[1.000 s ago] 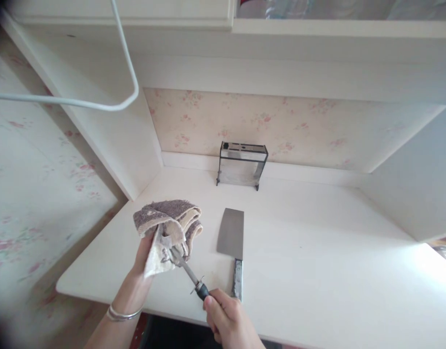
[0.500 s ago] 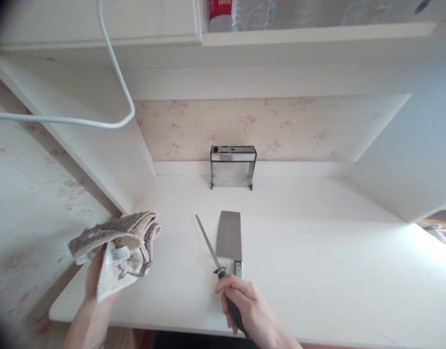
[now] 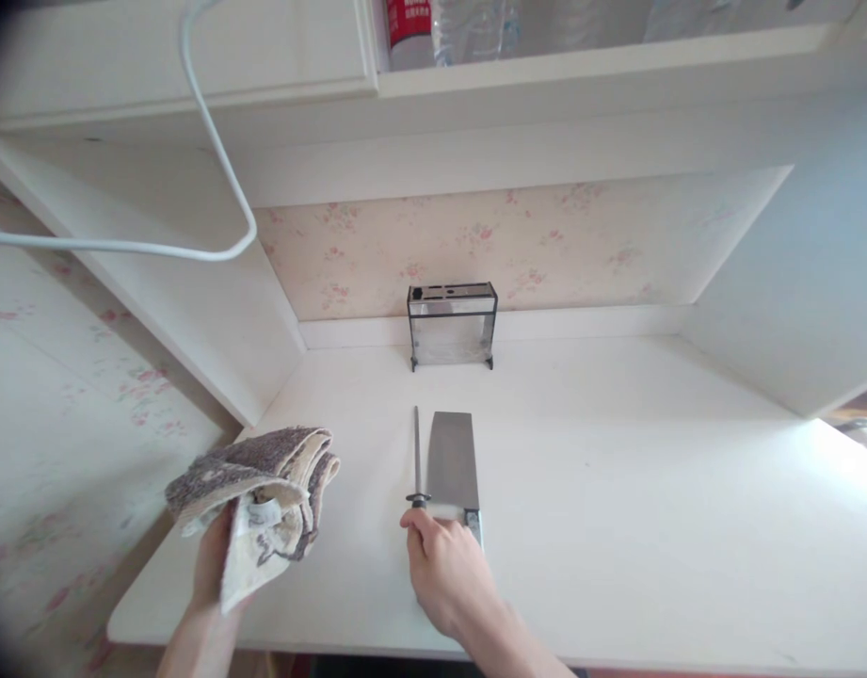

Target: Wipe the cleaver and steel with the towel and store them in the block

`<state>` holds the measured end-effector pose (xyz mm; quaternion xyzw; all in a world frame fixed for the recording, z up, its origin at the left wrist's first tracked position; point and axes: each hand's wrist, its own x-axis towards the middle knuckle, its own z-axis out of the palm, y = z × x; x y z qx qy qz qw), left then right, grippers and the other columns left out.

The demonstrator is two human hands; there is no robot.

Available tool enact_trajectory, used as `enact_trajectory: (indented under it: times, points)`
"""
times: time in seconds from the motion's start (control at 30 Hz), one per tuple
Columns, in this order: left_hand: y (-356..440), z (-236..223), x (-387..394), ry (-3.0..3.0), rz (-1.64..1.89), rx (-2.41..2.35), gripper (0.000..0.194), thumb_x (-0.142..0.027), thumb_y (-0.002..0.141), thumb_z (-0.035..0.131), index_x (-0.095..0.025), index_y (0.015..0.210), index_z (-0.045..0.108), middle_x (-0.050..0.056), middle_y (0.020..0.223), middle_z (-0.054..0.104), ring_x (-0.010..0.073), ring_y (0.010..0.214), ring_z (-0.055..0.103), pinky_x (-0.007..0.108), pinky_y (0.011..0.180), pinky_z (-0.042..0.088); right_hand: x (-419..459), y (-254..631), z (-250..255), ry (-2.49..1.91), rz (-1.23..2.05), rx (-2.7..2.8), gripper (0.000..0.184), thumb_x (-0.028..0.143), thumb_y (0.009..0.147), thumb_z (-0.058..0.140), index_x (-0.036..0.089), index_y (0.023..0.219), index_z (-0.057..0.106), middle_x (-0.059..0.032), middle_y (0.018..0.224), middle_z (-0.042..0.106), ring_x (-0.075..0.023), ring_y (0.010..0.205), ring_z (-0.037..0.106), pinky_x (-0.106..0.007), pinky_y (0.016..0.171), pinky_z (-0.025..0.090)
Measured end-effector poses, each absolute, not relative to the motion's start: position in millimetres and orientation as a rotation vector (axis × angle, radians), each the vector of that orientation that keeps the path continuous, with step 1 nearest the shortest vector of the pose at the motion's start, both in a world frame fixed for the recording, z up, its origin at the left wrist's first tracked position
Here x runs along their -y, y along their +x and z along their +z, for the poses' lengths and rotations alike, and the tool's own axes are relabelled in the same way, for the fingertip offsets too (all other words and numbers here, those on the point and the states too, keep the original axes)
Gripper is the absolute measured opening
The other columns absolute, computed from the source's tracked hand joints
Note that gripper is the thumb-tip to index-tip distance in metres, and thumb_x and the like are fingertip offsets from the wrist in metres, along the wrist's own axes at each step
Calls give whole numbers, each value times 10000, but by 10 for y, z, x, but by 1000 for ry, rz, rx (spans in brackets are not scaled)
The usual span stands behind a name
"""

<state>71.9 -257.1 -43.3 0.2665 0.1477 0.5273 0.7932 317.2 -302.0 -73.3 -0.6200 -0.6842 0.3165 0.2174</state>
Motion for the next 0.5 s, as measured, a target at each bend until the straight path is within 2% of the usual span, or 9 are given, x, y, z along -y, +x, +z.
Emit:
enact_trajectory:
  times: [0.1,0.33,0.5]
  points:
    - [796,-400,2581,555,1109,-429,525,-502,920,361,-288,1386,473,51,1343,591,237,1351,418,475,1146,289,3013,3085,-764,-1740,753,2100,348,273,961,302,275,1002,648,-44,895,730,-230,809,680,-288,658,375]
    - [1025,-316,2689,500,1080,-856,480,-502,843,490,-228,1213,627,103,1154,698,287,1144,609,448,948,504,2998,2937,-818,-1736,597,2377,361,249,957,281,211,911,637,-101,768,717,-266,711,699,-301,587,372]
    - [992,-545,2721,500,1058,-986,416,-537,784,574,-236,1055,669,76,980,738,298,992,667,432,792,560,2986,2955,-848,-1717,621,2402,325,257,948,300,217,959,623,-103,803,722,-279,737,704,-311,602,394]
